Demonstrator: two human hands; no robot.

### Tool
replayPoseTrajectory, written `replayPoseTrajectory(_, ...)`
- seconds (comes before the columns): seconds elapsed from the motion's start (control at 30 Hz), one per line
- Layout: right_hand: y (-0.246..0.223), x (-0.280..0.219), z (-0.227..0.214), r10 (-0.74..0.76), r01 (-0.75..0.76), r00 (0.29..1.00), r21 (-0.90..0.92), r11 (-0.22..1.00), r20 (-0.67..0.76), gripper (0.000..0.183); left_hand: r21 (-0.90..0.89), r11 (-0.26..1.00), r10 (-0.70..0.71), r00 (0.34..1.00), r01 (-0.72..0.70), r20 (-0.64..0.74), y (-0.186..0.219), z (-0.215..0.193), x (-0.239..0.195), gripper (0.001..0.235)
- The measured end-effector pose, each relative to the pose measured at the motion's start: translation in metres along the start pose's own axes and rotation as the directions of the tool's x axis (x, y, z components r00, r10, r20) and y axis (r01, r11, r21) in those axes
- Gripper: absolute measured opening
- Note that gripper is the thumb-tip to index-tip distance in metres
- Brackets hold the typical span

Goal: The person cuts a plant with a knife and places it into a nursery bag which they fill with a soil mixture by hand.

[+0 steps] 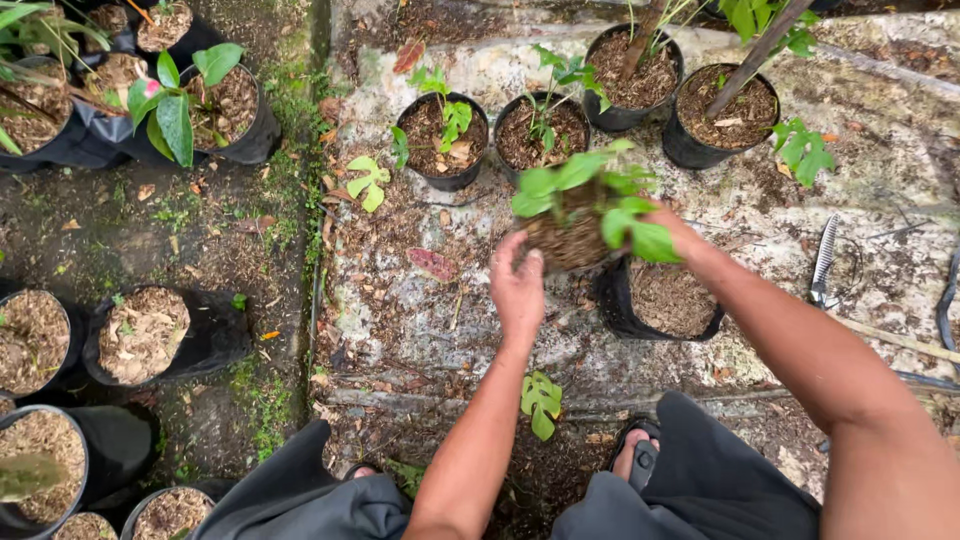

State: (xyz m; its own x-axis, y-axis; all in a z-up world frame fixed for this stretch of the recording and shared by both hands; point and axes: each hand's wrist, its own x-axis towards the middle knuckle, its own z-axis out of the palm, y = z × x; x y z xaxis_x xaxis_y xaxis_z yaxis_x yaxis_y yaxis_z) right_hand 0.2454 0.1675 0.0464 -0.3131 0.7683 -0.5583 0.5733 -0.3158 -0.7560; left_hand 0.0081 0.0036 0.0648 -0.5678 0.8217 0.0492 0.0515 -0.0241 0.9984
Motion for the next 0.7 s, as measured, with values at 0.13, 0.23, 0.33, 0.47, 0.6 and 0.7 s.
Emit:
replayPoseTrajectory(0.13, -0.061, -0.008, 0.102, -0.120, 0.123, 0.992, -0.171, 0.978, 0.028, 0.044, 0.305, 0.951, 0.097, 0.984, -0.047, -0.149, 0.002, -0.043, 0.039, 0.026)
replayPoseTrajectory(0.23, -0.073, -0.012, 0.136, -0.003, 0.004, 1.000, -0.032, 0.999, 0.006, 0.050, 0.484, 0.875, 0.057, 0.995, -0.010, -0.083, -0.001, -0.069, 0.050, 0.034)
replayPoseTrajectory(0.33, -0.064, -0.009, 0.127, -0.050, 0.021, 0.990, -0.216, 0.976, -0.133, 0.049, 0.662, 0.749, 0.074, 0.996, -0.027, -0.044, 0.005, -0.072, 0.051, 0.030)
replayPoseTrajectory(0.47, -0.054, 0.004, 0.112, -0.388, 0.389, 0.909, -0.025, 0.921, -0.155, 0.042, 0.640, 0.764, -0.041, 0.986, -0.075, 0.164, 0.016, -0.060, 0.072, 0.033)
replayPoseTrajectory(0.6, -0.076, 0.009, 0.109, -0.134, 0.118, 0.991, -0.329, 0.937, -0.029, 0.046, 0.259, 0.885, -0.436, 0.882, 0.386, 0.175, 0.002, -0.047, 0.105, 0.037)
replayPoseTrajectory(0.7, -0.103, 0.005, 0.110, -0.104, 0.117, 0.993, -0.402, 0.908, 0.052, 0.055, 0.024, 0.938, -0.336, 0.893, 0.345, 0.301, -0.023, -0.043, 0.113, 0.041)
